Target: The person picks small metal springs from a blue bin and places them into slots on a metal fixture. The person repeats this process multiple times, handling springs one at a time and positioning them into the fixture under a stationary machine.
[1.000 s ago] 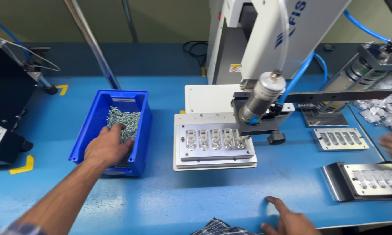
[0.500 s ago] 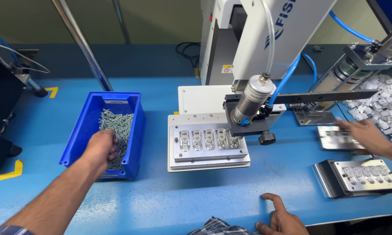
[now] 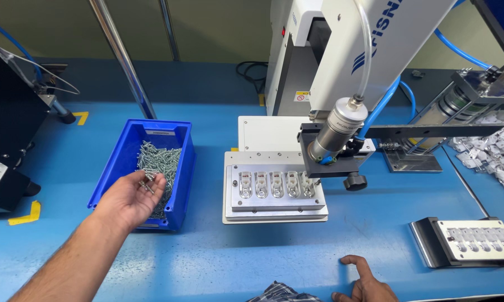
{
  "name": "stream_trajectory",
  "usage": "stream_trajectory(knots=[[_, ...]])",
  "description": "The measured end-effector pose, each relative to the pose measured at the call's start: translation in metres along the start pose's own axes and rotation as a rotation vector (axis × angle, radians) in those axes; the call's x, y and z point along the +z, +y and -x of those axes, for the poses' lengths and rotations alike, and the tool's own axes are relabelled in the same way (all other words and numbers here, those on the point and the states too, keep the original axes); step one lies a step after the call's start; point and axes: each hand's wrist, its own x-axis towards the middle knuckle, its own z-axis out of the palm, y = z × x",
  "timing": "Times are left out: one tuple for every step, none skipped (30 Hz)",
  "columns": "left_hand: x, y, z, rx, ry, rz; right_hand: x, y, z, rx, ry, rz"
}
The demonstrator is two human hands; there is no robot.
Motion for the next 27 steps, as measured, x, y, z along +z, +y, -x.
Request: stream_trajectory(knots=[[-0.002,0.001,-0.004,0.009,-0.005,-0.020,0.000,0.002,-0.003,-0.004,-0.003,0.002],[-0.004,0.001,-0.008,0.017,-0.010,-0.040,0.001,0.004,-0.005,-0.006,-0.006,0.004],[-0.004,0.001,-0.011,0.016,0.009,-0.075,0.001,0.006,-0.006,-0.011,-0.001,0.000],[-0.004,0.001,-0.013,0.013,0.027,-0.110,0.001,0.007,-0.007,-0.016,0.004,-0.004],[-0.003,0.001,-0.014,0.011,0.045,-0.145,0.001,0.008,-0.008,-0.021,0.009,-0.007],[-0.002,0.001,-0.013,0.012,0.060,-0.148,0.002,0.008,-0.008,-0.023,0.008,-0.005],[-0.001,0.001,-0.011,0.013,0.076,-0.152,0.002,0.008,-0.008,-0.025,0.007,-0.003],[0.002,0.001,-0.009,0.014,0.089,-0.157,0.001,0.007,-0.007,-0.026,0.008,-0.002],[0.005,0.001,-0.006,0.011,0.076,-0.147,0.001,0.006,-0.006,-0.013,0.005,-0.001],[0.007,0.001,-0.001,0.008,0.064,-0.137,0.000,0.005,-0.005,-0.001,0.000,0.001],[0.009,0.002,0.003,0.005,0.052,-0.127,-0.001,0.003,-0.004,0.011,-0.004,0.002],[0.011,0.002,0.008,0.005,0.012,-0.119,-0.001,0.001,-0.003,0.015,-0.007,-0.002],[0.012,0.001,0.013,0.004,-0.029,-0.110,-0.002,-0.001,-0.001,0.019,-0.009,-0.006],[0.013,0.001,0.017,0.004,-0.068,-0.101,-0.003,-0.003,0.000,0.022,-0.012,-0.009],[0.014,0.000,0.021,0.009,-0.070,-0.110,-0.004,-0.005,0.001,0.024,-0.015,-0.010],[0.014,-0.002,0.024,0.013,-0.072,-0.119,-0.005,-0.006,0.003,0.026,-0.019,-0.010],[0.015,-0.003,0.027,0.018,-0.074,-0.128,-0.005,-0.007,0.004,0.028,-0.023,-0.010],[0.015,-0.003,0.029,0.036,-0.068,-0.157,-0.006,-0.009,0.004,0.038,-0.025,-0.009],[0.015,-0.004,0.031,0.054,-0.063,-0.186,-0.006,-0.010,0.004,0.047,-0.027,-0.009],[0.015,-0.004,0.032,0.072,-0.057,-0.215,-0.006,-0.010,0.004,0.057,-0.029,-0.008],[0.016,-0.004,0.033,0.064,-0.046,-0.199,-0.006,-0.010,0.004,0.055,-0.031,-0.001],[0.017,-0.004,0.033,0.056,-0.035,-0.183,-0.006,-0.010,0.004,0.052,-0.032,0.005],[0.018,-0.003,0.033,0.048,-0.023,-0.166,-0.006,-0.010,0.003,0.049,-0.034,0.012],[0.018,-0.003,0.033,0.038,-0.017,-0.139,-0.006,-0.010,0.002,0.040,-0.033,0.008],[0.019,-0.003,0.033,0.027,-0.011,-0.111,-0.006,-0.009,0.002,0.032,-0.033,0.004],[0.019,-0.003,0.033,0.017,-0.005,-0.084,-0.007,-0.009,0.001,0.023,-0.032,0.000],[0.019,-0.003,0.033,0.017,-0.003,-0.080,-0.007,-0.008,0.001,0.026,-0.034,0.004]])
